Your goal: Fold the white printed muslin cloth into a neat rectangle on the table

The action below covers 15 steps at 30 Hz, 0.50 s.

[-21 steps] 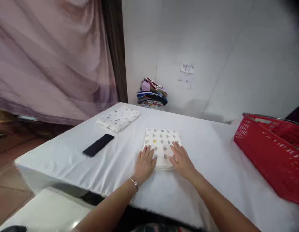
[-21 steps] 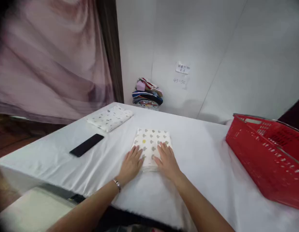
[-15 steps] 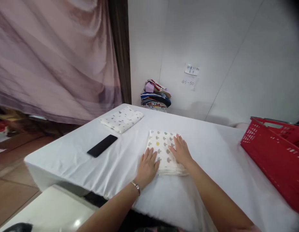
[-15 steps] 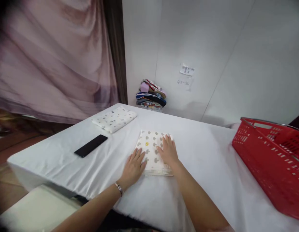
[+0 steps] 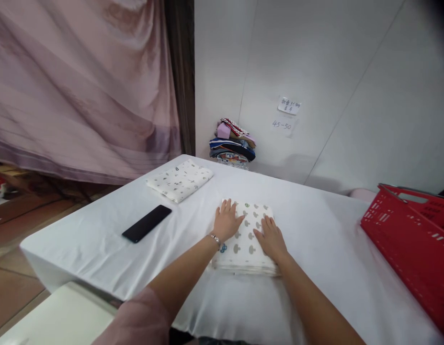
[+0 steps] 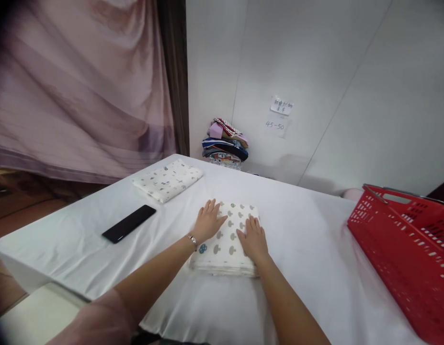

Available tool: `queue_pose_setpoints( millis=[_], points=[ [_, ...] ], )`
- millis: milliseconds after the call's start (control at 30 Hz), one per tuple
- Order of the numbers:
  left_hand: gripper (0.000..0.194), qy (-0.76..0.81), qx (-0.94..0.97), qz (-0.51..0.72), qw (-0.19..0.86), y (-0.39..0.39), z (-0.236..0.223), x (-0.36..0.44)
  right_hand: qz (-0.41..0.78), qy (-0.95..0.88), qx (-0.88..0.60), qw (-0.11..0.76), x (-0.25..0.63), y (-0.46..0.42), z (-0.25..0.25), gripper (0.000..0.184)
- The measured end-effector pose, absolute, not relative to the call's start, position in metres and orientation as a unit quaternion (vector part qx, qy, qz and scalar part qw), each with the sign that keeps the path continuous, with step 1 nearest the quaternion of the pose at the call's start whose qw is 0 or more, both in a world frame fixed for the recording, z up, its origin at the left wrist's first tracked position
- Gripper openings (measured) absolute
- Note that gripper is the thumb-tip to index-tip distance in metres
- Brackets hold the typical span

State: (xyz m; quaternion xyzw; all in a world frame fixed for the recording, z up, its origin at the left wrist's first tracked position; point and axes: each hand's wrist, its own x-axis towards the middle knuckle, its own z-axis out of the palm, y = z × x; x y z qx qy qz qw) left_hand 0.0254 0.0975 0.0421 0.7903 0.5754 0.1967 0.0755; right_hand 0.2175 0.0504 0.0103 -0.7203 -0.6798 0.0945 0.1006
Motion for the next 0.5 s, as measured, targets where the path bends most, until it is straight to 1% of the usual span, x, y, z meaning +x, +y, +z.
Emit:
queue_pose_setpoints(
  millis=[133, 300, 433, 500],
  points=[
    [0.065, 0.604, 0.778, 0.136, 0.109, 0.121, 0.022, 0.032, 0.097, -0.682, -0.718, 0.099, 0.219, 0.049, 0.009, 0.066],
    [0.068, 0.613, 0.772, 0.129, 0.112, 0.119, 0.015, 0.030, 0.132, -0.670, -0.727, 0.075, 0.217, 0.061, 0.023, 0.066],
    [0.068, 0.616, 0.769, 0.133, 0.104, 0.118, 0.016, 0.030, 0.118, -0.652, -0.742, 0.100, 0.221, 0.083, 0.030, 0.068],
    [0.068, 0.617, 0.769, 0.135, 0.103, 0.119, 0.015, 0.030, 0.135, -0.646, -0.743, 0.111, 0.225, 0.091, 0.026, 0.070]
  ],
)
